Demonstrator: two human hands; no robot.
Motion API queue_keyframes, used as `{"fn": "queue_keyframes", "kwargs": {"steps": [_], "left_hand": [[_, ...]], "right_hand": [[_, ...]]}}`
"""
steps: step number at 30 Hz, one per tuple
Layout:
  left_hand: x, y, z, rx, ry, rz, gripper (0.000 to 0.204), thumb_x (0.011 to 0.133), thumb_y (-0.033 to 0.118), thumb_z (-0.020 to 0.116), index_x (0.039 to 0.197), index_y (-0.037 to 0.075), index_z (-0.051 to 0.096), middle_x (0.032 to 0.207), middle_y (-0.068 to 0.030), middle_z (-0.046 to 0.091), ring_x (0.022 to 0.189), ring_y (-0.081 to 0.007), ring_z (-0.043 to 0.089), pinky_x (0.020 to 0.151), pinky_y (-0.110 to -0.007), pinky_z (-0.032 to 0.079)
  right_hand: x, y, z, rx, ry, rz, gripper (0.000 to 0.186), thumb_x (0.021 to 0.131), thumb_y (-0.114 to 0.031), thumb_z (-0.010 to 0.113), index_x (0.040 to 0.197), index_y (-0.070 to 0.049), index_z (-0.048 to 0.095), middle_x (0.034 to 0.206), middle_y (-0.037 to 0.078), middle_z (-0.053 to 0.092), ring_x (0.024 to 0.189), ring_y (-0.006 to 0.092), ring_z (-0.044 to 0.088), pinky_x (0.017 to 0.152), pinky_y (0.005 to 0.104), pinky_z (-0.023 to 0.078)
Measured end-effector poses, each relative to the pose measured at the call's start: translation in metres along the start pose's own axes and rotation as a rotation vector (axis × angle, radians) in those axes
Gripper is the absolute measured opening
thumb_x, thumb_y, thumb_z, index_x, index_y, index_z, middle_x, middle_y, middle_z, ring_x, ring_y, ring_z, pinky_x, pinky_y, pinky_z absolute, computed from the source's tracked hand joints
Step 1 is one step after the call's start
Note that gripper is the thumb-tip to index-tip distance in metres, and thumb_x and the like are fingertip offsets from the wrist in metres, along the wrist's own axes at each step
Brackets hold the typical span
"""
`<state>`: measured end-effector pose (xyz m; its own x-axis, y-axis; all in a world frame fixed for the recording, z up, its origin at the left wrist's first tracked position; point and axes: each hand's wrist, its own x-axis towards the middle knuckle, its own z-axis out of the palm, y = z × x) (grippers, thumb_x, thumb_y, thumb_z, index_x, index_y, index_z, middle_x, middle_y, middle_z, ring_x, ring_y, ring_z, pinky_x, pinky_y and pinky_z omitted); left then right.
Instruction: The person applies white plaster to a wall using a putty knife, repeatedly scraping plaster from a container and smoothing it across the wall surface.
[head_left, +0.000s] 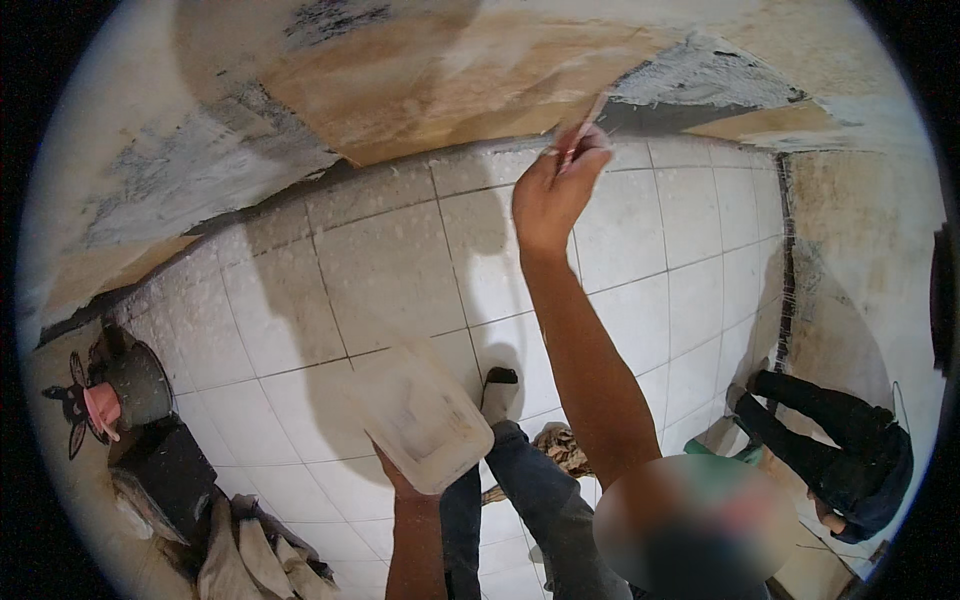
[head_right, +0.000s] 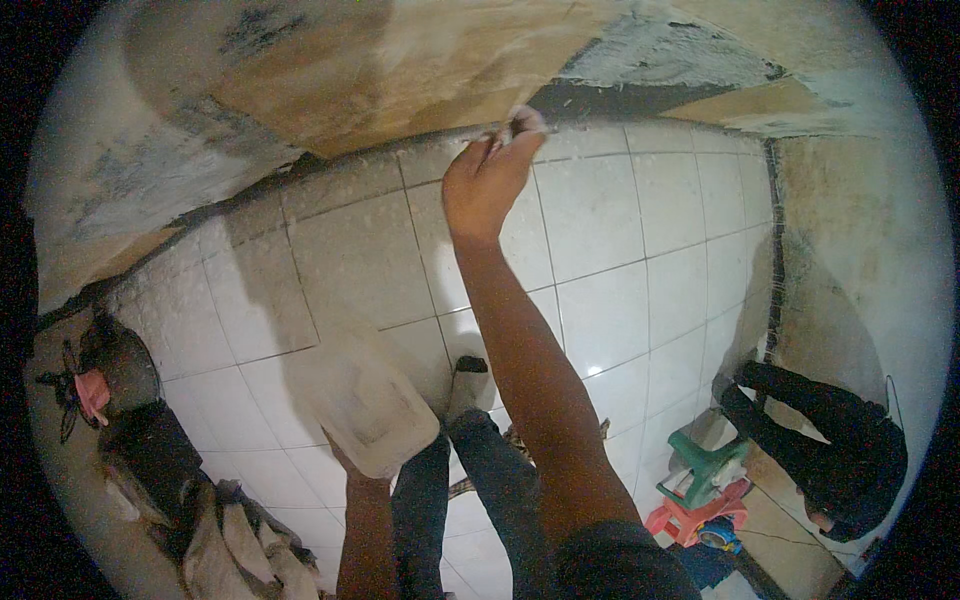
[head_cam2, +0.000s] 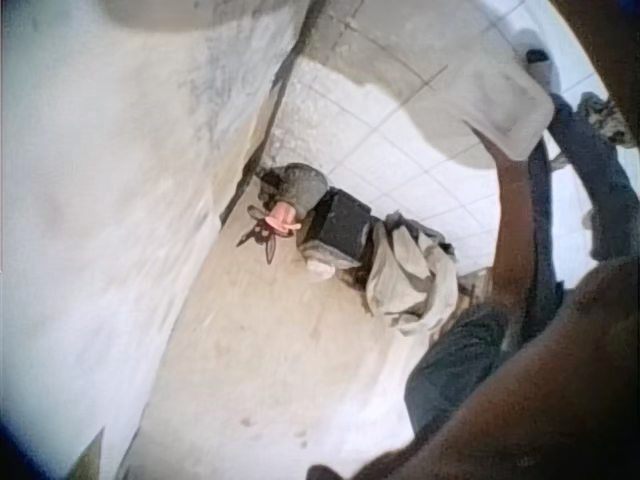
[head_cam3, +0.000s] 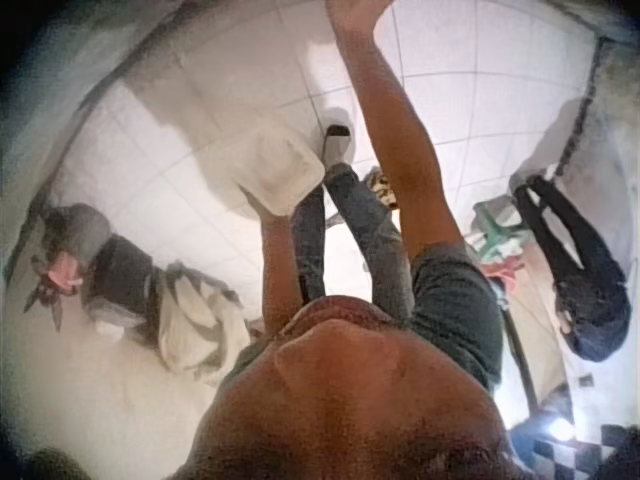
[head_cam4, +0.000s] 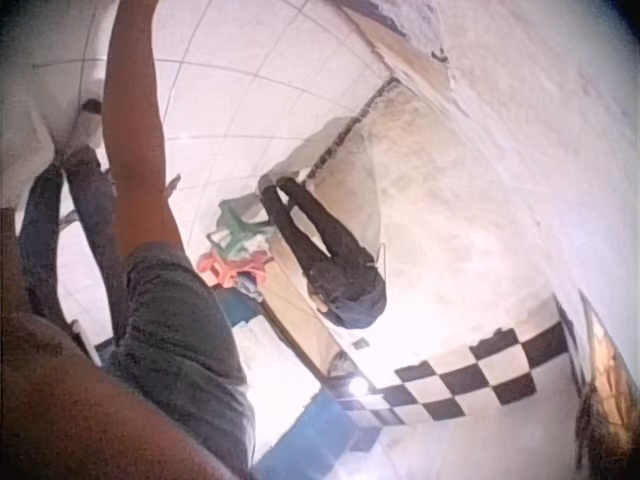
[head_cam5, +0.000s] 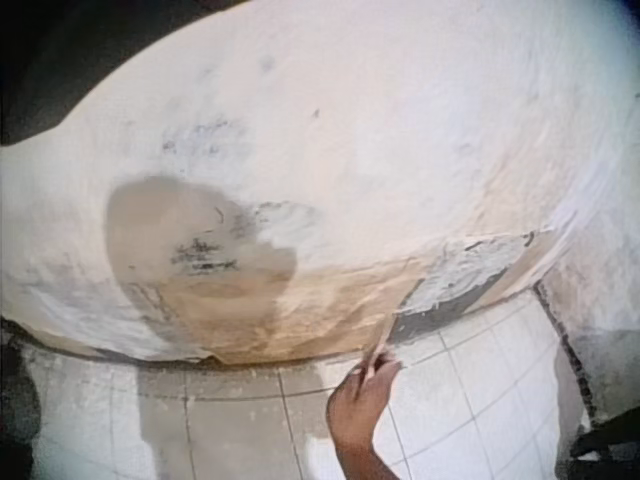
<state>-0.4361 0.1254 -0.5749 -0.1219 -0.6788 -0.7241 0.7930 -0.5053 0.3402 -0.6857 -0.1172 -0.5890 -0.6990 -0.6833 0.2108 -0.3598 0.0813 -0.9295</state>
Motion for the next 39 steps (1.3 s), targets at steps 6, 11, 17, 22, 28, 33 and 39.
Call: {"fn": "queue_keyframes", "kwargs": {"steps": [6, 11, 17, 22, 28, 33, 39], "left_hand": [[0.007, -0.025, 0.008, 0.050, 0.015, -0.076, 0.070, 0.091, 0.063, 0.040, 0.144, 0.017, 0.032, 0.142, -0.0082, 0.041, 0.126, -0.0316, 0.044, 0.101, -0.052, 0.043], [0.005, -0.018, -0.025, 0.183, 0.023, 0.072, 0.071, 0.091, 0.063, 0.041, 0.144, 0.017, 0.032, 0.140, -0.0079, 0.043, 0.125, -0.0305, 0.046, 0.101, -0.052, 0.044], [0.009, -0.012, -0.027, 0.847, 0.030, 0.205, 0.067, 0.093, 0.061, 0.039, 0.143, 0.016, 0.034, 0.139, -0.0077, 0.043, 0.125, -0.0303, 0.046, 0.100, -0.049, 0.045], [0.025, -0.021, -0.039, 0.067, 0.101, 0.008, 0.063, 0.094, 0.058, 0.038, 0.142, 0.017, 0.036, 0.138, -0.0069, 0.044, 0.124, -0.0299, 0.046, 0.099, -0.050, 0.045], [0.021, 0.012, -0.013, 0.062, 0.006, 0.023, 0.061, 0.095, 0.055, 0.038, 0.144, 0.018, 0.034, 0.140, -0.0063, 0.043, 0.126, -0.0286, 0.045, 0.100, -0.050, 0.044], [0.041, 0.019, 0.001, 0.106, -0.024, 0.151, 0.062, 0.095, 0.055, 0.039, 0.144, 0.017, 0.033, 0.141, -0.0063, 0.042, 0.126, -0.0281, 0.045, 0.102, -0.048, 0.042], [0.074, 0.032, 0.036, 0.187, -0.073, 0.303, 0.063, 0.095, 0.052, 0.040, 0.144, 0.013, 0.033, 0.141, -0.0072, 0.042, 0.125, -0.0280, 0.045, 0.101, -0.047, 0.043]], "right_hand": [[-0.003, -0.018, 0.108, -0.591, 0.165, -0.419, 0.039, 0.082, 0.002, 0.050, 0.119, 0.008, 0.039, 0.122, 0.025, 0.043, 0.111, 0.0414, 0.044, 0.100, 0.0479, 0.036], [-0.093, 0.016, 0.045, -0.383, -0.530, -0.175, 0.045, 0.077, 0.004, 0.045, 0.121, 0.008, 0.045, 0.116, 0.031, 0.047, 0.109, 0.0456, 0.048, 0.101, 0.0519, 0.036], [0.027, 0.044, -0.004, -0.001, 0.117, -0.167, 0.027, 0.086, 0.001, 0.044, 0.112, 0.008, 0.040, 0.108, 0.022, 0.049, 0.098, 0.0302, 0.051, 0.092, 0.0354, 0.040], [0.020, 0.018, 0.109, -0.588, 0.310, -0.502, 0.045, 0.086, -0.006, 0.050, 0.125, 0.013, 0.036, 0.107, 0.027, 0.046, 0.104, 0.0451, 0.044, 0.101, 0.0514, 0.030], [-0.056, 0.030, 0.041, -0.206, -0.183, -0.342, 0.035, 0.088, -0.005, 0.050, 0.118, 0.008, 0.039, 0.104, 0.020, 0.048, 0.094, 0.0298, 0.049, 0.086, 0.0422, 0.043], [0.065, 0.035, -0.029, -0.139, 0.115, -0.159, 0.041, 0.083, -0.008, 0.053, 0.116, 0.012, 0.042, 0.114, 0.028, 0.049, 0.103, 0.0405, 0.049, 0.093, 0.0517, 0.037], [0.004, 0.002, 0.046, -0.507, -0.147, -0.349, 0.047, 0.083, -0.008, 0.056, 0.118, 0.018, 0.041, 0.125, 0.035, 0.045, 0.120, 0.0504, 0.042, 0.107, 0.0506, 0.031]]}}
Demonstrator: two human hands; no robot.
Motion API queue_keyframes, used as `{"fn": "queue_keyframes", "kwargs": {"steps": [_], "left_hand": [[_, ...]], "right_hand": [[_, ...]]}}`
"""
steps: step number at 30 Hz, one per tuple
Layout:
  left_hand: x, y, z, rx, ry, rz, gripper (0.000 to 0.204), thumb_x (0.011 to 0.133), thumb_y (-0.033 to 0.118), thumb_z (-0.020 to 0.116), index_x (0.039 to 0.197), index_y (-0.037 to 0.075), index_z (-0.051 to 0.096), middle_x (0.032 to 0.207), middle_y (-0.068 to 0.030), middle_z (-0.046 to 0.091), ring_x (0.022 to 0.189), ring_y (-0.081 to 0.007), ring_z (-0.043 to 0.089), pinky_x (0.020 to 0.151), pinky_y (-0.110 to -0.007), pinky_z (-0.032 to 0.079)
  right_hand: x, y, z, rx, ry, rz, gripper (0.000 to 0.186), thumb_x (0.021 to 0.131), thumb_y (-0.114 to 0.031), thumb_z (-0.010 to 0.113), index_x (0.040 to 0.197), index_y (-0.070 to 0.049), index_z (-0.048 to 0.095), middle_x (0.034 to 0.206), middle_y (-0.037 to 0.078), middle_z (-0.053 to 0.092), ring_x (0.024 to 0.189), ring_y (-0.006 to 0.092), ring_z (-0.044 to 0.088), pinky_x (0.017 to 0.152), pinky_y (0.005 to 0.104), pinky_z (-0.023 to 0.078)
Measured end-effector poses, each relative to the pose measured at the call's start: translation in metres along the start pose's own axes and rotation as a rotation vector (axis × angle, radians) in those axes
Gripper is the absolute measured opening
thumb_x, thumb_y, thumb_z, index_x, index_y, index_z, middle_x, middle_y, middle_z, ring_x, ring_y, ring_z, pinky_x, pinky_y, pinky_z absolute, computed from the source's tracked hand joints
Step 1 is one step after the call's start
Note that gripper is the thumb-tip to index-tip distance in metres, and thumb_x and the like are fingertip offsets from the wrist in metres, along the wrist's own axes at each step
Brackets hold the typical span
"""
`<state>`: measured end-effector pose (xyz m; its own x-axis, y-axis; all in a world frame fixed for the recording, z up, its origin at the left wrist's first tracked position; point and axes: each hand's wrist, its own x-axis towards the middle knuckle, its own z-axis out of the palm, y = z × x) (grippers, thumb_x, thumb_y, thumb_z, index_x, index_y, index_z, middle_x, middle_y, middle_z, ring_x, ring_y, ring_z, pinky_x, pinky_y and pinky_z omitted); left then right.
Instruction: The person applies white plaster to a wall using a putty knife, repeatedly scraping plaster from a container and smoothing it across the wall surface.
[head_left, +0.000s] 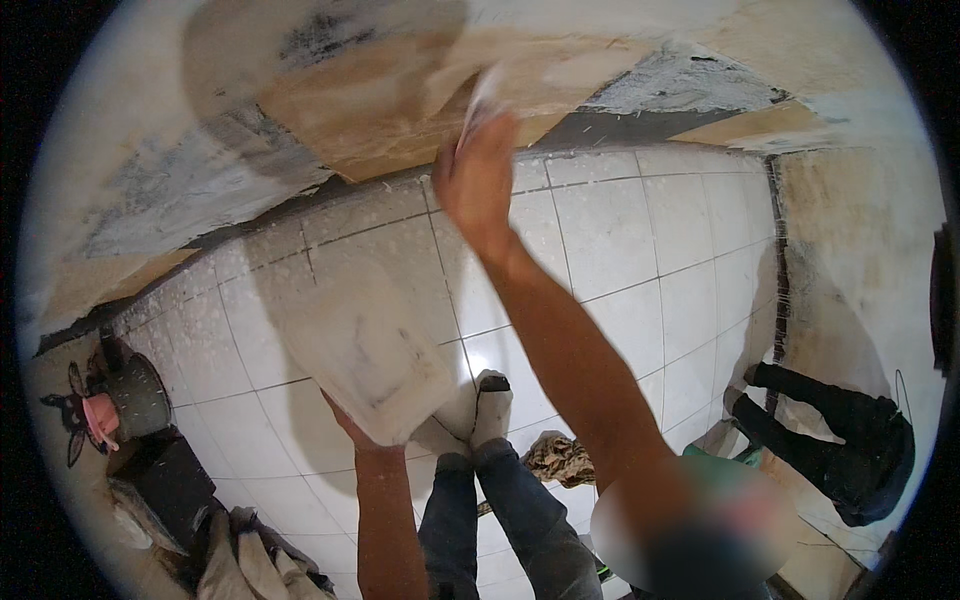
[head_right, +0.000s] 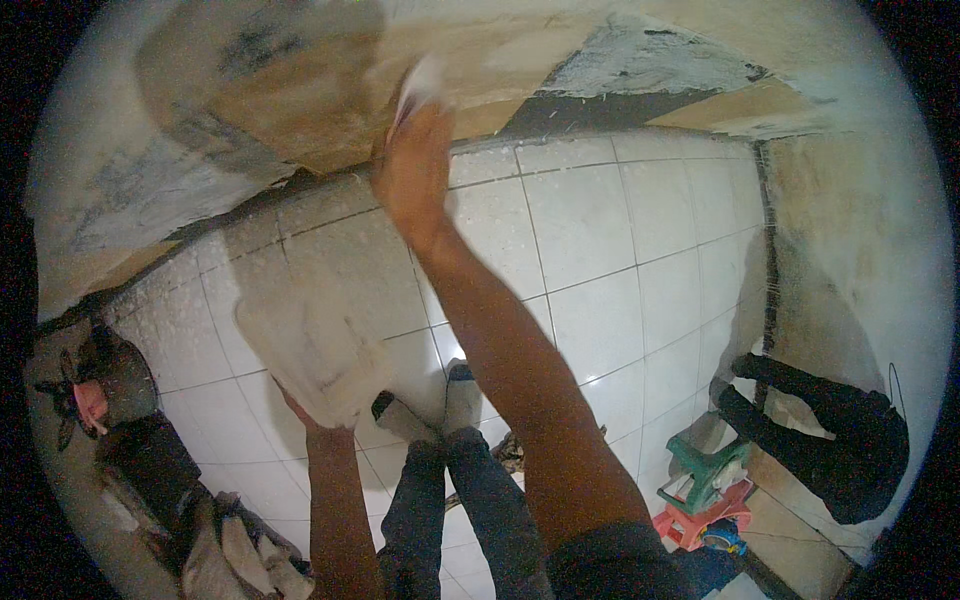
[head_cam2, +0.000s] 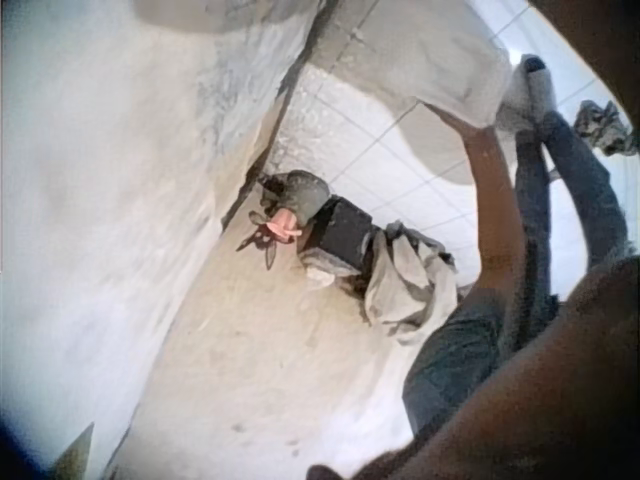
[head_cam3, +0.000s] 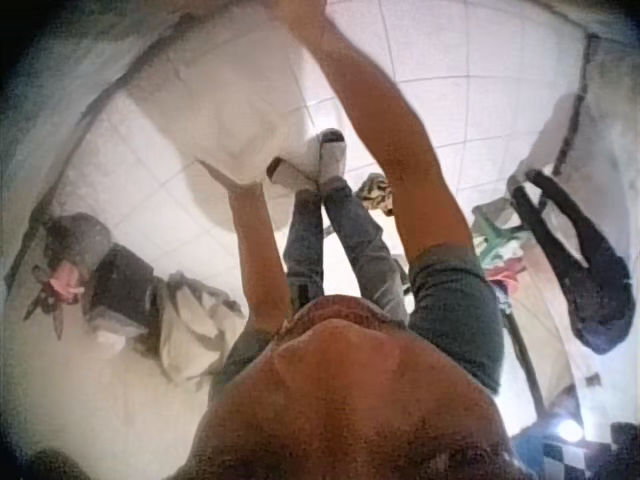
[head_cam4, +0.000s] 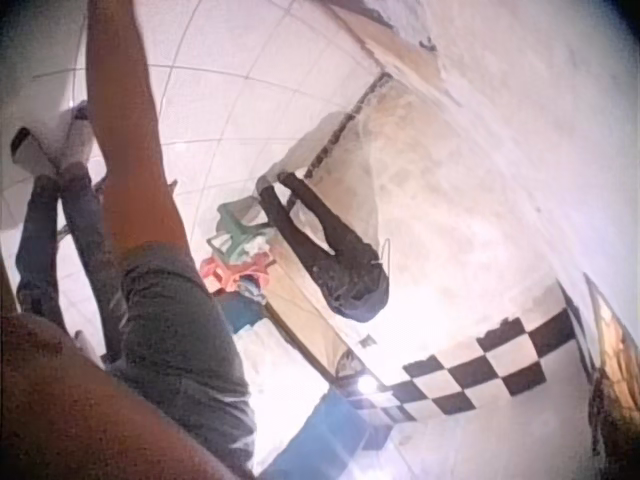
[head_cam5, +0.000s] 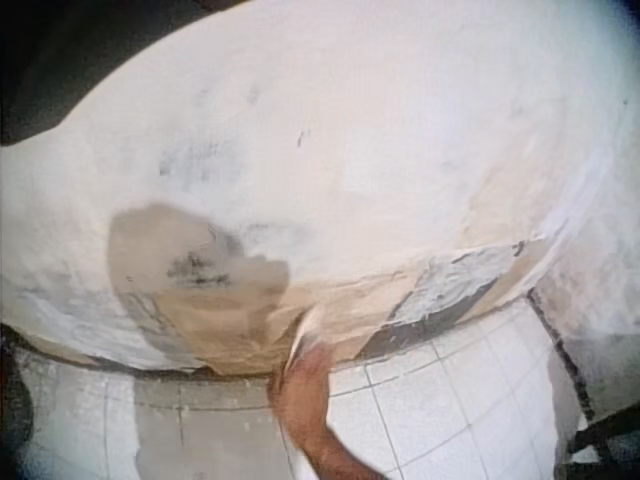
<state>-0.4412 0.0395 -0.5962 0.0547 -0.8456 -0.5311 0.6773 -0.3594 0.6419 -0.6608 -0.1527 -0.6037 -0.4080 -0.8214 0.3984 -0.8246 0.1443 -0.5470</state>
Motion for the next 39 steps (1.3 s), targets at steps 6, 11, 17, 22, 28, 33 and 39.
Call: {"fn": "queue_keyframes", "kwargs": {"steps": [6, 11, 17, 22, 28, 33, 39], "left_hand": [[0.018, 0.043, 0.072, -0.206, -0.174, -0.127, 0.060, 0.097, 0.052, 0.038, 0.141, 0.011, 0.037, 0.137, -0.0105, 0.046, 0.122, -0.0280, 0.049, 0.097, -0.045, 0.048], [0.017, 0.066, 0.115, -0.152, -0.213, -0.337, 0.065, 0.096, 0.058, 0.034, 0.143, 0.014, 0.035, 0.135, -0.0109, 0.048, 0.121, -0.0319, 0.049, 0.096, -0.052, 0.047], [0.000, 0.100, 0.136, -0.066, -0.409, -0.378, 0.067, 0.096, 0.059, 0.034, 0.142, 0.011, 0.035, 0.133, -0.0139, 0.049, 0.117, -0.0316, 0.053, 0.094, -0.049, 0.050], [-0.012, 0.123, 0.143, 0.099, -0.281, -0.337, 0.073, 0.093, 0.061, 0.040, 0.138, 0.005, 0.040, 0.126, -0.0145, 0.055, 0.109, -0.0257, 0.059, 0.092, -0.038, 0.050], [-0.011, 0.125, 0.120, 0.142, -0.410, -0.367, 0.074, 0.093, 0.062, 0.041, 0.138, 0.003, 0.040, 0.126, -0.0133, 0.055, 0.109, -0.0238, 0.058, 0.092, -0.036, 0.049], [-0.022, 0.136, 0.138, 0.111, -0.405, -0.419, 0.075, 0.093, 0.062, 0.039, 0.136, 0.001, 0.041, 0.124, -0.0134, 0.056, 0.108, -0.0232, 0.059, 0.092, -0.036, 0.050], [-0.030, 0.143, 0.144, 0.167, -0.382, -0.358, 0.076, 0.093, 0.063, 0.038, 0.135, -0.001, 0.042, 0.124, -0.0142, 0.056, 0.109, -0.0232, 0.059, 0.093, -0.036, 0.050]], "right_hand": [[-0.084, 0.009, -0.130, 0.701, -0.102, 0.585, 0.024, 0.086, 0.001, 0.051, 0.109, -0.002, 0.046, 0.094, 0.007, 0.058, 0.072, 0.0115, 0.056, 0.058, 0.0240, 0.048], [-0.054, -0.051, -0.234, 0.908, -0.041, 0.642, 0.029, 0.093, -0.026, 0.062, 0.106, -0.001, 0.055, 0.089, 0.004, 0.060, 0.069, 0.0082, 0.055, 0.053, 0.0218, 0.044], [-0.038, -0.121, -0.242, 0.461, -0.320, 0.531, 0.025, 0.093, -0.023, 0.059, 0.104, 0.000, 0.055, 0.086, 0.006, 0.061, 0.073, 0.0101, 0.055, 0.065, 0.0285, 0.048], [-0.029, -0.156, -0.243, 0.258, -0.298, 0.404, 0.016, 0.093, -0.014, 0.053, 0.093, 0.001, 0.051, 0.070, 0.016, 0.062, 0.062, 0.0236, 0.063, 0.057, 0.0351, 0.047], [-0.024, -0.152, -0.242, 0.163, -0.310, 0.284, 0.017, 0.092, -0.015, 0.053, 0.095, 0.002, 0.051, 0.072, 0.017, 0.063, 0.065, 0.0281, 0.066, 0.059, 0.0394, 0.049], [-0.018, -0.156, -0.242, 0.255, -0.381, 0.398, 0.017, 0.092, -0.015, 0.055, 0.095, 0.002, 0.054, 0.078, 0.017, 0.064, 0.068, 0.0253, 0.065, 0.062, 0.0356, 0.049], [-0.019, -0.140, -0.231, 0.562, -0.401, 0.638, 0.016, 0.092, -0.012, 0.056, 0.097, 0.003, 0.059, 0.084, 0.013, 0.065, 0.074, 0.0172, 0.061, 0.068, 0.0314, 0.049]]}}
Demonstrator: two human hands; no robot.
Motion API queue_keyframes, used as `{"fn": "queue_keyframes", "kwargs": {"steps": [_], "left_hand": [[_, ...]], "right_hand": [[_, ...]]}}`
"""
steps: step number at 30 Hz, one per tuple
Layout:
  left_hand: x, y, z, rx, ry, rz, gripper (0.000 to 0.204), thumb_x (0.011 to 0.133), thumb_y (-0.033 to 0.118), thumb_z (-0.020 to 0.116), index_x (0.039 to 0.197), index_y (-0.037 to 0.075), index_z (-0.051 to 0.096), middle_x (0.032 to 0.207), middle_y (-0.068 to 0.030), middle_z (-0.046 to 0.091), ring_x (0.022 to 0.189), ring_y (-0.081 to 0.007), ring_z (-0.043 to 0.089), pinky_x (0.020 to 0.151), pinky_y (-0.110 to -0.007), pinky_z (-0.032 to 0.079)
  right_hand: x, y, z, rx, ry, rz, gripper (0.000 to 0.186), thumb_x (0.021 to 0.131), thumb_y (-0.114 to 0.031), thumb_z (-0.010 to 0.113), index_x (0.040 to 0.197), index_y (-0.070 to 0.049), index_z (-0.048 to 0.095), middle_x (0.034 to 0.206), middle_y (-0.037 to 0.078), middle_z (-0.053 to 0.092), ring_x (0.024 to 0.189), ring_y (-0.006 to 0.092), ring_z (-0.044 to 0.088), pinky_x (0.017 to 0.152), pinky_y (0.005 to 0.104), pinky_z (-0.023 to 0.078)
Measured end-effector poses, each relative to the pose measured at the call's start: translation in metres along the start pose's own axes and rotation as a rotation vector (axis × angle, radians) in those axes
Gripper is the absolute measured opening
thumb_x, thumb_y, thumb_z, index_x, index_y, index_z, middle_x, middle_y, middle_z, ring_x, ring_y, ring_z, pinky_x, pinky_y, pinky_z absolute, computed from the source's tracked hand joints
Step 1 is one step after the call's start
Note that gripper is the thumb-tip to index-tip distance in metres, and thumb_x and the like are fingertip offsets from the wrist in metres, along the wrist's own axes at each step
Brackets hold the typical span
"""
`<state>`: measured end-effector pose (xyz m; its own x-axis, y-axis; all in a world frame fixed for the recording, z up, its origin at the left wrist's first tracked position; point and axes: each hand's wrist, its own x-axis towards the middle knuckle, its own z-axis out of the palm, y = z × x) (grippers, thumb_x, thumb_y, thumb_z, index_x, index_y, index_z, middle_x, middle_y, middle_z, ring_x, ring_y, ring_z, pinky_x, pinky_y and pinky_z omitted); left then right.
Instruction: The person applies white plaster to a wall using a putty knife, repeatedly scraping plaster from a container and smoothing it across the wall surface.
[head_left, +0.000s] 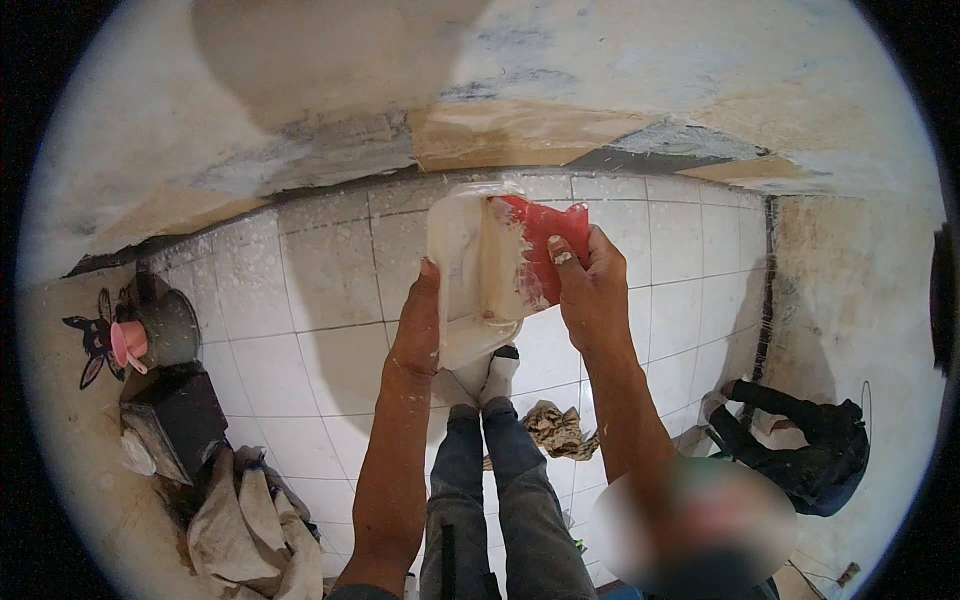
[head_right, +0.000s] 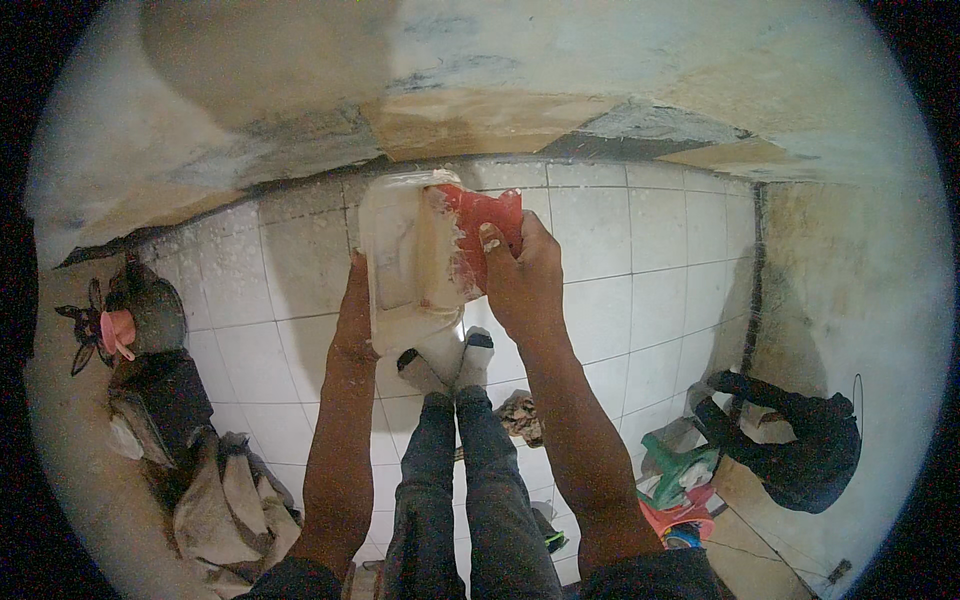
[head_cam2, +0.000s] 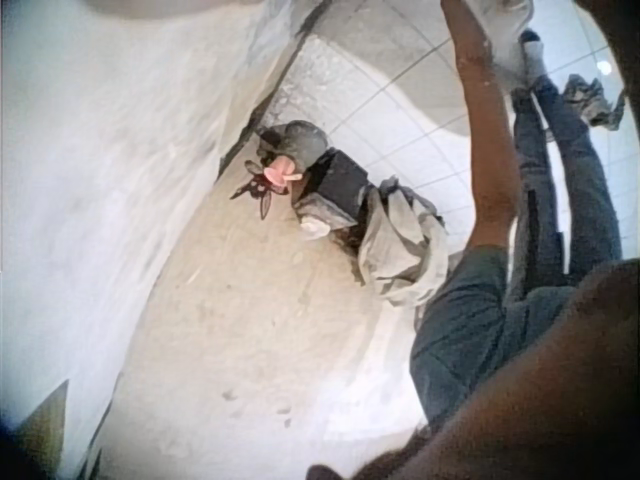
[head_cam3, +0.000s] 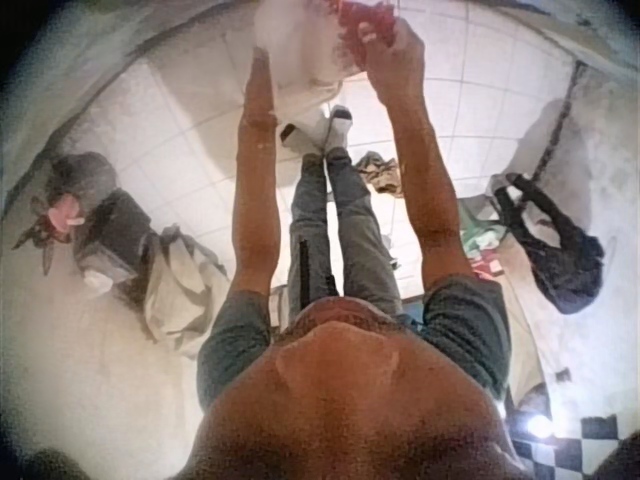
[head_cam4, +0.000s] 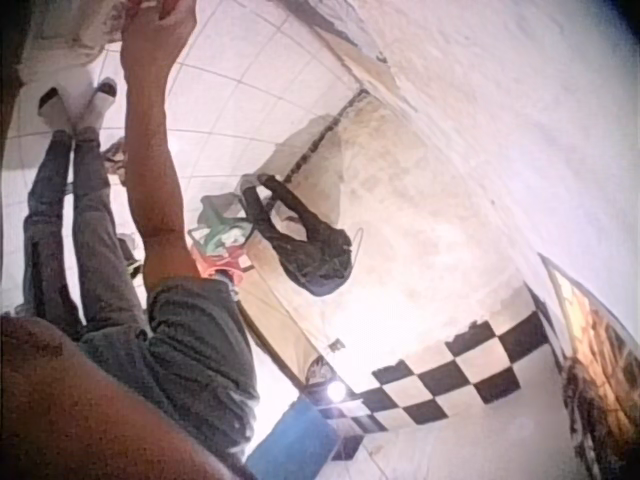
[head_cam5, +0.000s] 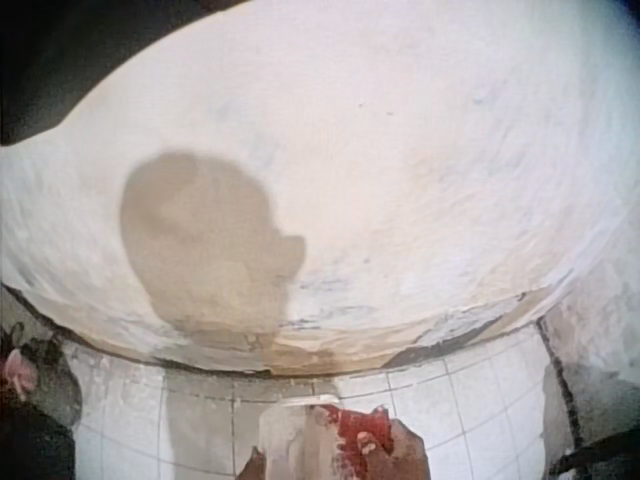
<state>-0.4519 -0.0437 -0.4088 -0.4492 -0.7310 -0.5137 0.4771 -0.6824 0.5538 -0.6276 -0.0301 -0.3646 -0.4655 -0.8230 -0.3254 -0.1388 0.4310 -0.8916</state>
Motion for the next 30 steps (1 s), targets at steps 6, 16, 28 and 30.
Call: {"fn": "queue_keyframes", "kwargs": {"steps": [6, 16, 28, 30], "left_hand": [[0.004, 0.002, -0.004, 0.159, -0.014, 0.010, 0.077, 0.093, 0.062, 0.039, 0.131, -0.004, 0.046, 0.120, -0.0146, 0.058, 0.107, -0.0218, 0.060, 0.088, -0.034, 0.051], [0.019, -0.025, -0.005, -0.016, 0.042, -0.063, 0.075, 0.094, 0.063, 0.035, 0.137, 0.002, 0.042, 0.127, -0.0134, 0.056, 0.113, -0.0224, 0.057, 0.092, -0.034, 0.049], [0.017, -0.018, -0.011, 0.121, 0.010, -0.069, 0.071, 0.095, 0.060, 0.036, 0.130, 0.000, 0.047, 0.117, -0.0111, 0.060, 0.103, -0.0200, 0.062, 0.086, -0.035, 0.053], [0.017, -0.019, -0.008, 0.137, 0.028, -0.061, 0.070, 0.096, 0.060, 0.036, 0.128, -0.001, 0.049, 0.113, -0.0107, 0.061, 0.099, -0.0188, 0.063, 0.082, -0.033, 0.054]], "right_hand": [[0.007, 0.014, 0.003, 0.114, -0.012, 0.029, 0.016, 0.091, -0.010, 0.056, 0.100, 0.003, 0.059, 0.086, 0.012, 0.065, 0.075, 0.0155, 0.060, 0.068, 0.0302, 0.049], [-0.002, 0.004, 0.010, 0.078, -0.150, 0.025, 0.023, 0.092, -0.014, 0.056, 0.104, 0.005, 0.059, 0.086, 0.012, 0.065, 0.077, 0.0149, 0.060, 0.070, 0.0305, 0.049], [0.000, 0.014, -0.013, 0.227, -0.002, 0.103, 0.017, 0.092, -0.011, 0.056, 0.100, 0.003, 0.060, 0.084, 0.010, 0.065, 0.072, 0.0107, 0.059, 0.065, 0.0271, 0.049], [-0.002, 0.010, -0.012, 0.201, -0.037, 0.089, 0.017, 0.092, -0.012, 0.056, 0.101, 0.003, 0.059, 0.085, 0.010, 0.065, 0.072, 0.0115, 0.059, 0.066, 0.0280, 0.049]]}}
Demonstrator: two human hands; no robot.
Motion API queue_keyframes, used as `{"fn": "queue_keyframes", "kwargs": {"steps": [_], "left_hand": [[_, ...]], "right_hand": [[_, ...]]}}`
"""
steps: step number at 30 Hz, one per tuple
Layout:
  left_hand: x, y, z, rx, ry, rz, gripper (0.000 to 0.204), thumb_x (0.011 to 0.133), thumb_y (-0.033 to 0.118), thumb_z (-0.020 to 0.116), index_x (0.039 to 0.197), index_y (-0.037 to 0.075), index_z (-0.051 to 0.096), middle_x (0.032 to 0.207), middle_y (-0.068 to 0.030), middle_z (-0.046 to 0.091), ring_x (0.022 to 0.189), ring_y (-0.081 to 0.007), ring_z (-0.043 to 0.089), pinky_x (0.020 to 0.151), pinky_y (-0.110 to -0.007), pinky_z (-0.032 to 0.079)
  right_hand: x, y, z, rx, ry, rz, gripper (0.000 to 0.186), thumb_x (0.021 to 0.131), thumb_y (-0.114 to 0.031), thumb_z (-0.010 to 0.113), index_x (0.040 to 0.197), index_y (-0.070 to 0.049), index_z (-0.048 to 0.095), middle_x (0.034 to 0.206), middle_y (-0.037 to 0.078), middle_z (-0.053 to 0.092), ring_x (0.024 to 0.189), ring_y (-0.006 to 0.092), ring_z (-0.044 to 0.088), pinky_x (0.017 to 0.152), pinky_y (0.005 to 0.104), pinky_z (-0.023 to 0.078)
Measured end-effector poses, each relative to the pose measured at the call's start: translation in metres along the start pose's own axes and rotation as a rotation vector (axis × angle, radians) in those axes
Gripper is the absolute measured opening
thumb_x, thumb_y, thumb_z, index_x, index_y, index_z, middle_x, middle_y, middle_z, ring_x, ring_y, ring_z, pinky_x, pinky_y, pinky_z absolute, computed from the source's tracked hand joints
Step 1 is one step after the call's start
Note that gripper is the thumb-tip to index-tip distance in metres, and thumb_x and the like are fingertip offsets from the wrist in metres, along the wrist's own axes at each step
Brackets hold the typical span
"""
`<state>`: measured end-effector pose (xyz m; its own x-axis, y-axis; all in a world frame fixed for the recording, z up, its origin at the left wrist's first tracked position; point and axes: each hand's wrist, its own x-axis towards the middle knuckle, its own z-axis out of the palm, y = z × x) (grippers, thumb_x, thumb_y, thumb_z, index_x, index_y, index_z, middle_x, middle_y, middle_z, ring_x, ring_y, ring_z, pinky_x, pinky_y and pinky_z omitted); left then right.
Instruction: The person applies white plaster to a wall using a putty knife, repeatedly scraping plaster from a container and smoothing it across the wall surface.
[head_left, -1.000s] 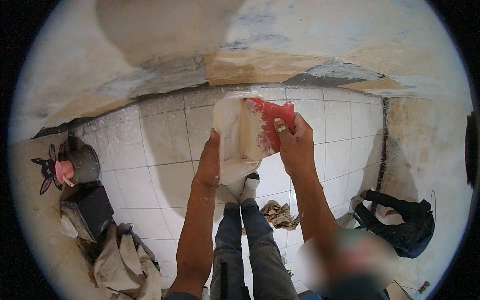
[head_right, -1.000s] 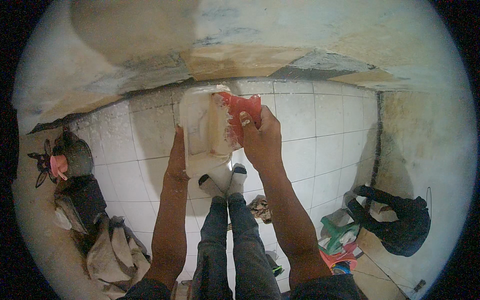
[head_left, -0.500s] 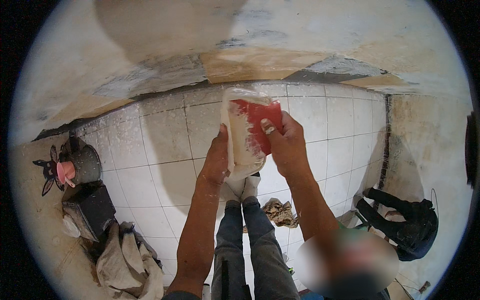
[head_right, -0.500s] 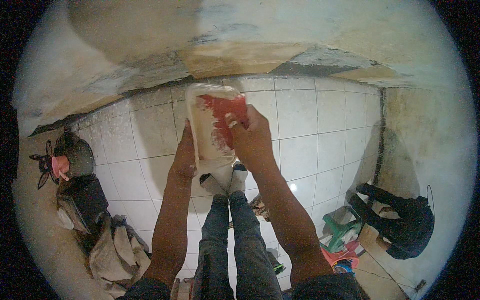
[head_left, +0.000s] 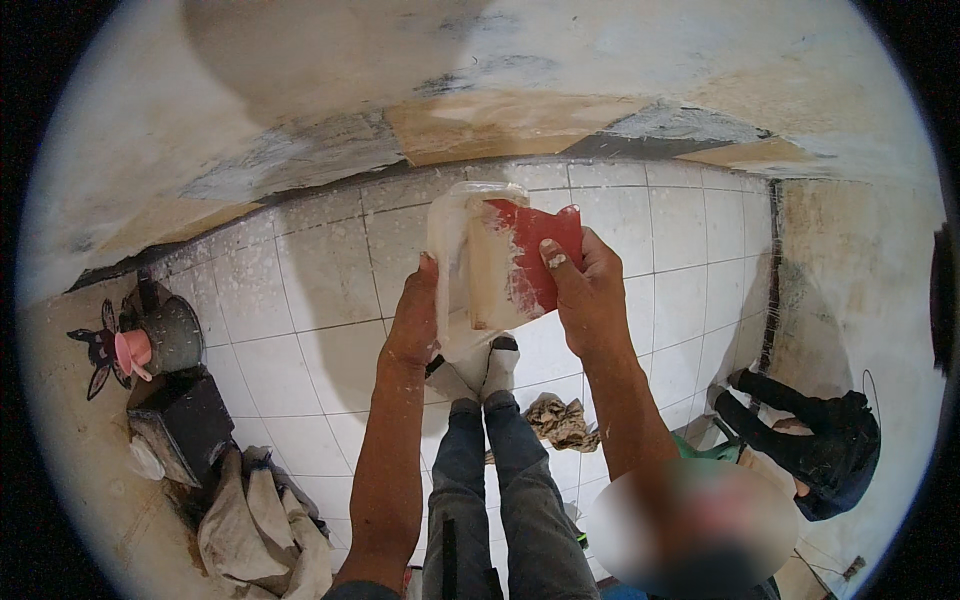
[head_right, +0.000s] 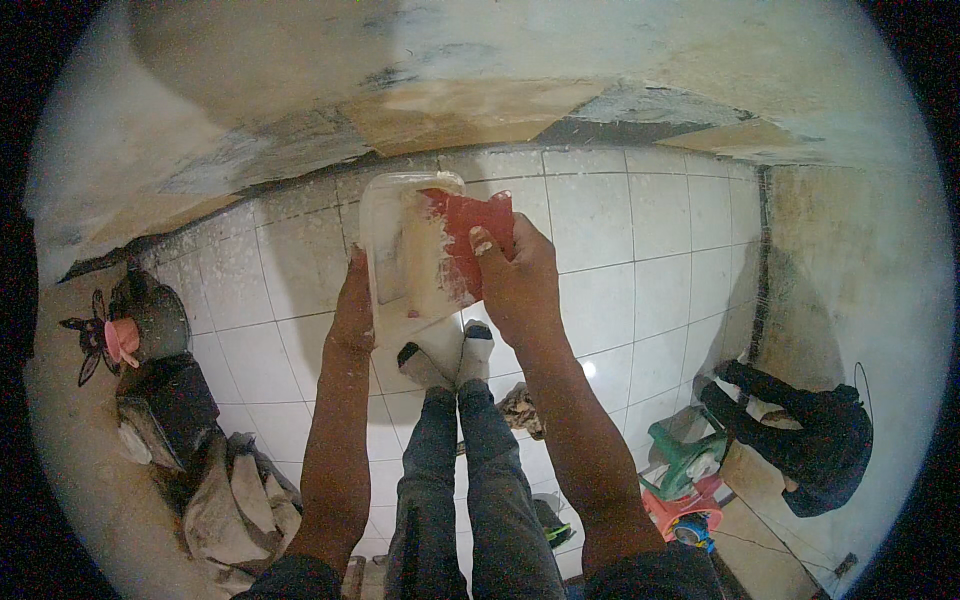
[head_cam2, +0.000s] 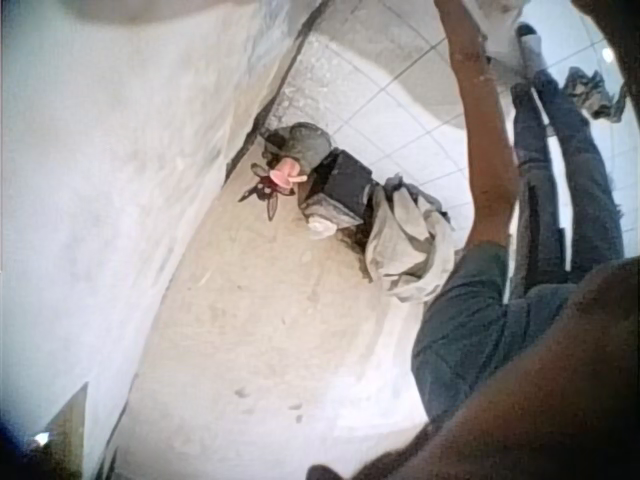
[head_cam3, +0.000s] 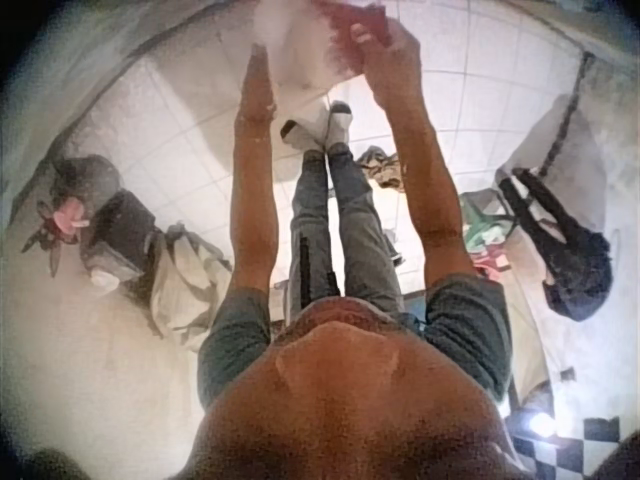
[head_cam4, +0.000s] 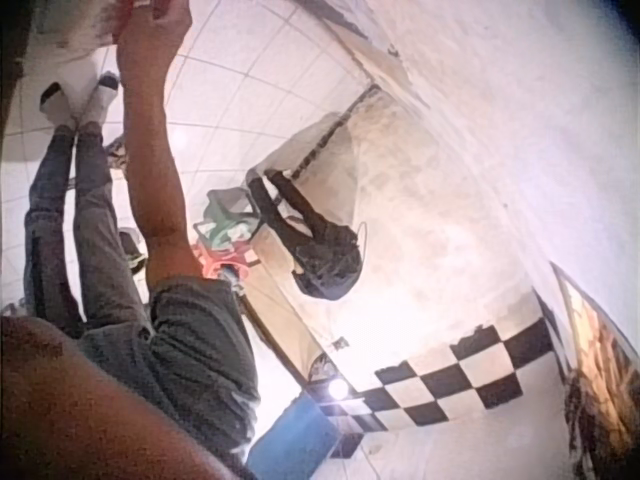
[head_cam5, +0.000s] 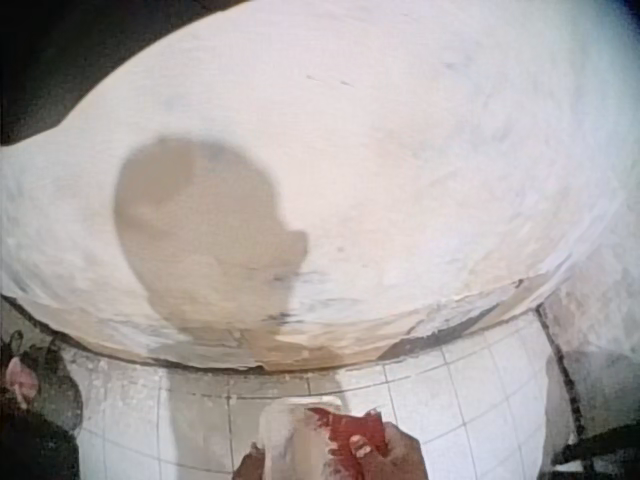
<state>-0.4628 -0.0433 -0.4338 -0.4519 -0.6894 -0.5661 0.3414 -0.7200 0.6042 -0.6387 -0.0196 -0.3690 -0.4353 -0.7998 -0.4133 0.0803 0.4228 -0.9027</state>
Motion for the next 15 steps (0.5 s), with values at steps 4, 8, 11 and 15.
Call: {"fn": "queue_keyframes", "kwargs": {"steps": [4, 8, 11, 15], "left_hand": [[0.001, -0.002, -0.003, 0.123, -0.004, 0.065, 0.069, 0.096, 0.058, 0.036, 0.123, -0.003, 0.052, 0.108, -0.0098, 0.063, 0.094, -0.0159, 0.063, 0.077, -0.031, 0.054], [-0.001, -0.001, 0.005, 0.099, -0.019, 0.032, 0.070, 0.096, 0.059, 0.037, 0.123, -0.003, 0.052, 0.109, -0.0106, 0.063, 0.094, -0.0164, 0.063, 0.079, -0.031, 0.053], [0.000, -0.007, 0.011, 0.021, 0.031, 0.029, 0.072, 0.095, 0.060, 0.037, 0.124, -0.004, 0.052, 0.110, -0.0120, 0.063, 0.097, -0.0174, 0.062, 0.081, -0.031, 0.053], [0.002, 0.002, 0.024, -0.084, 0.020, -0.016, 0.071, 0.095, 0.061, 0.035, 0.132, 0.001, 0.046, 0.118, -0.0131, 0.059, 0.104, -0.0217, 0.060, 0.086, -0.035, 0.052]], "right_hand": [[-0.003, -0.001, 0.001, 0.006, -0.031, -0.026, 0.018, 0.092, -0.012, 0.056, 0.102, 0.003, 0.058, 0.087, 0.011, 0.065, 0.074, 0.0124, 0.059, 0.067, 0.0290, 0.049], [-0.006, -0.003, 0.004, -0.074, -0.045, -0.058, 0.020, 0.093, -0.012, 0.057, 0.106, 0.003, 0.057, 0.091, 0.009, 0.065, 0.080, 0.0104, 0.059, 0.072, 0.0268, 0.049], [-0.007, 0.003, 0.011, -0.029, -0.067, -0.076, 0.021, 0.093, -0.013, 0.057, 0.107, 0.003, 0.057, 0.091, 0.009, 0.065, 0.080, 0.0102, 0.058, 0.072, 0.0266, 0.049], [-0.007, 0.008, -0.002, 0.056, -0.087, -0.072, 0.024, 0.093, -0.018, 0.059, 0.108, 0.001, 0.058, 0.091, 0.010, 0.065, 0.079, 0.0123, 0.060, 0.072, 0.0280, 0.050]]}}
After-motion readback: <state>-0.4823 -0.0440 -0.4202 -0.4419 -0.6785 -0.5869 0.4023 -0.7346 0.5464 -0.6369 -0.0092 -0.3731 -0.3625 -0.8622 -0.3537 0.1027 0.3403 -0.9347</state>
